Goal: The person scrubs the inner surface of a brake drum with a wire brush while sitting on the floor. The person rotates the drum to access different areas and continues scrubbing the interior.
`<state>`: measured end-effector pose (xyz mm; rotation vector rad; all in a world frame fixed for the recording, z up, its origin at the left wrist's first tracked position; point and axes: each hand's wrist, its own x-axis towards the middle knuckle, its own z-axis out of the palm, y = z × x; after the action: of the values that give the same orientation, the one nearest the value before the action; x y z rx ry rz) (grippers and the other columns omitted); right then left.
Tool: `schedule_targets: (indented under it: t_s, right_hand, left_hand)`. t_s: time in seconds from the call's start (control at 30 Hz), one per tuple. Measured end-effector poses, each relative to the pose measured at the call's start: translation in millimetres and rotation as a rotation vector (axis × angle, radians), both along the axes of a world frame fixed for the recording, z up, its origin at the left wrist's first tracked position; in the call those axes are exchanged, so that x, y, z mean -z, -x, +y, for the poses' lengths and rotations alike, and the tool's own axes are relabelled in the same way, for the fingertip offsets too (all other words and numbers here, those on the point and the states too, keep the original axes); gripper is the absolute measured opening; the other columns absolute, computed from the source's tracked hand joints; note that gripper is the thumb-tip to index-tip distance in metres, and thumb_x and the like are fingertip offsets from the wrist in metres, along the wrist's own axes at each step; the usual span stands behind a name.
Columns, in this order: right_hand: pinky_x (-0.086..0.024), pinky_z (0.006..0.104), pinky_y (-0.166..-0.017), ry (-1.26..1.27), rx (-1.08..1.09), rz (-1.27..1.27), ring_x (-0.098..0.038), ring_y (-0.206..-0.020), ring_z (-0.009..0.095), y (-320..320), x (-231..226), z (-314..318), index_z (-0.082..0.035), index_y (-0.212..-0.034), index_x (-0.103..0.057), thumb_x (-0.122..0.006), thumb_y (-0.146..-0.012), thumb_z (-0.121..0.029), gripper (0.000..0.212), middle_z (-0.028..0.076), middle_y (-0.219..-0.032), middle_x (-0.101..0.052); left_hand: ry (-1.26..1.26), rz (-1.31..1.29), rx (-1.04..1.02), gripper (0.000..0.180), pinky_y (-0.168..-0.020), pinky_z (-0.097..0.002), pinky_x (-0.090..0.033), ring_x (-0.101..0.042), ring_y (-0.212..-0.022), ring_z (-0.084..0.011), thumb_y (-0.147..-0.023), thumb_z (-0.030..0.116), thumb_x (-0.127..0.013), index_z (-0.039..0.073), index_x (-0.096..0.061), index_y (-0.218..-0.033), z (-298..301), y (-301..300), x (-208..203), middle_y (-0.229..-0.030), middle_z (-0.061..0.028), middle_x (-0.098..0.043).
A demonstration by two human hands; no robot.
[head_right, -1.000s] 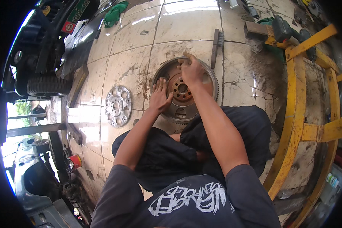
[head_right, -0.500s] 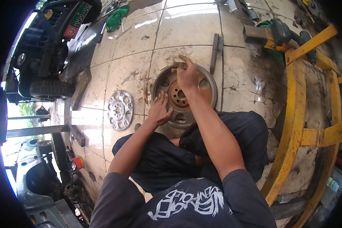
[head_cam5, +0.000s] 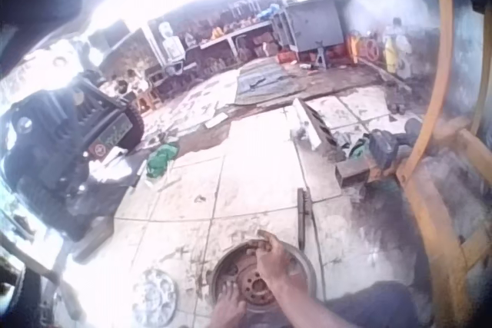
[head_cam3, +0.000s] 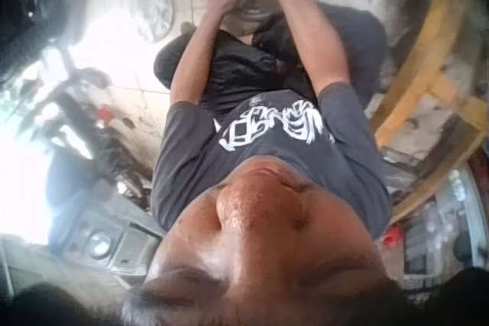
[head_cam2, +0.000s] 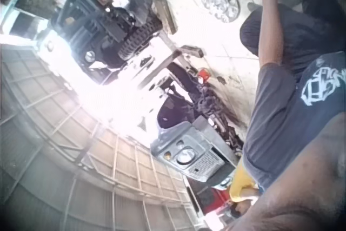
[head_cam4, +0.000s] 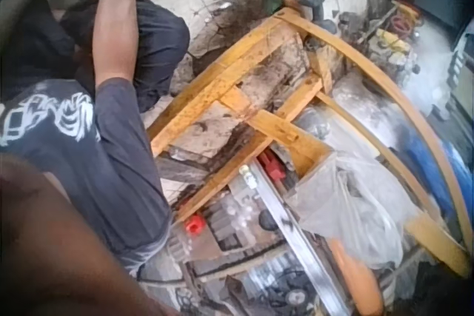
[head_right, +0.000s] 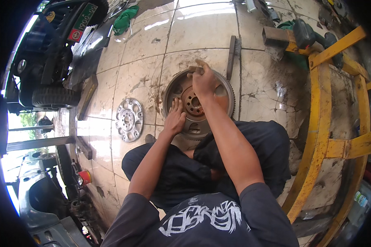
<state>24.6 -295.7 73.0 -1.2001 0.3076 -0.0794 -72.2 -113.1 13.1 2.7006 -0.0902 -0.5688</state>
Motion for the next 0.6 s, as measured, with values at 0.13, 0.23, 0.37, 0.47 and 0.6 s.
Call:
schedule_targets:
  t_s: [0.13,0.23,0.37,0.47,0.6]
  right_hand:
    - [-0.058,0.0255,-0.075,0.058,-0.027,-0.044,-0.077,-0.087,0.017,1.2,-8.1,11.7,0.0,-0.14,-0.06,-0.045,-0.091,0.008,0.051,0.014,-0.112,-0.077]
    - [-0.059,0.0266,-0.078,0.025,-0.057,-0.053,-0.077,-0.087,0.016,4.5,-9.2,19.4,0.0,-0.139,-0.061,-0.046,-0.091,0.006,0.051,0.014,-0.111,-0.078]
    - [-0.053,0.0245,-0.069,-0.009,-0.037,-0.046,-0.074,-0.085,0.015,0.9,-6.8,3.7,0.0,-0.142,-0.056,-0.042,-0.092,0.011,0.054,0.013,-0.114,-0.075]
    - [-0.053,0.0252,-0.069,-0.004,-0.082,-0.029,-0.074,-0.088,0.015,2.6,-14.2,8.7,0.0,-0.144,-0.054,-0.042,-0.093,0.011,0.053,0.013,-0.117,-0.074]
    - [-0.055,0.0263,-0.072,-0.106,-0.078,-0.037,-0.074,-0.09,0.016,7.6,-20.1,4.8,0.0,-0.145,-0.052,-0.042,-0.093,0.01,0.054,0.013,-0.118,-0.073]
  left_hand:
    - [-0.104,-0.169,0.024,0.081,-0.131,-0.0458,-0.015,-0.014,-0.161,-0.0372,-0.097,0.035,-0.042,-0.006,-0.02,-0.163,4.9,-7.2,1.2,-0.173,-0.0248,-0.015]
    - [-0.108,-0.188,-0.029,0.082,-0.131,-0.0463,-0.015,-0.014,-0.161,-0.0382,-0.097,0.036,-0.042,-0.007,-0.02,-0.163,1.6,-12.8,0.7,-0.172,-0.0262,-0.014]
    - [-0.161,0.005,-0.06,0.087,-0.131,-0.0454,-0.013,-0.015,-0.161,-0.0394,-0.097,0.041,-0.043,-0.009,-0.016,-0.163,-15.7,16.7,-13.9,-0.172,-0.0283,-0.012]
    - [-0.265,-0.025,-0.112,0.094,-0.131,-0.0451,-0.011,-0.014,-0.161,-0.0396,-0.096,0.048,-0.046,-0.012,-0.015,-0.162,-26.1,18.3,-12.6,-0.172,-0.0302,-0.011]
    - [-0.319,-0.083,-0.17,0.095,-0.132,-0.0433,-0.009,-0.013,-0.161,-0.0385,-0.096,0.049,-0.047,-0.012,-0.016,-0.162,-39.1,9.4,-10.5,-0.171,-0.0302,-0.013]
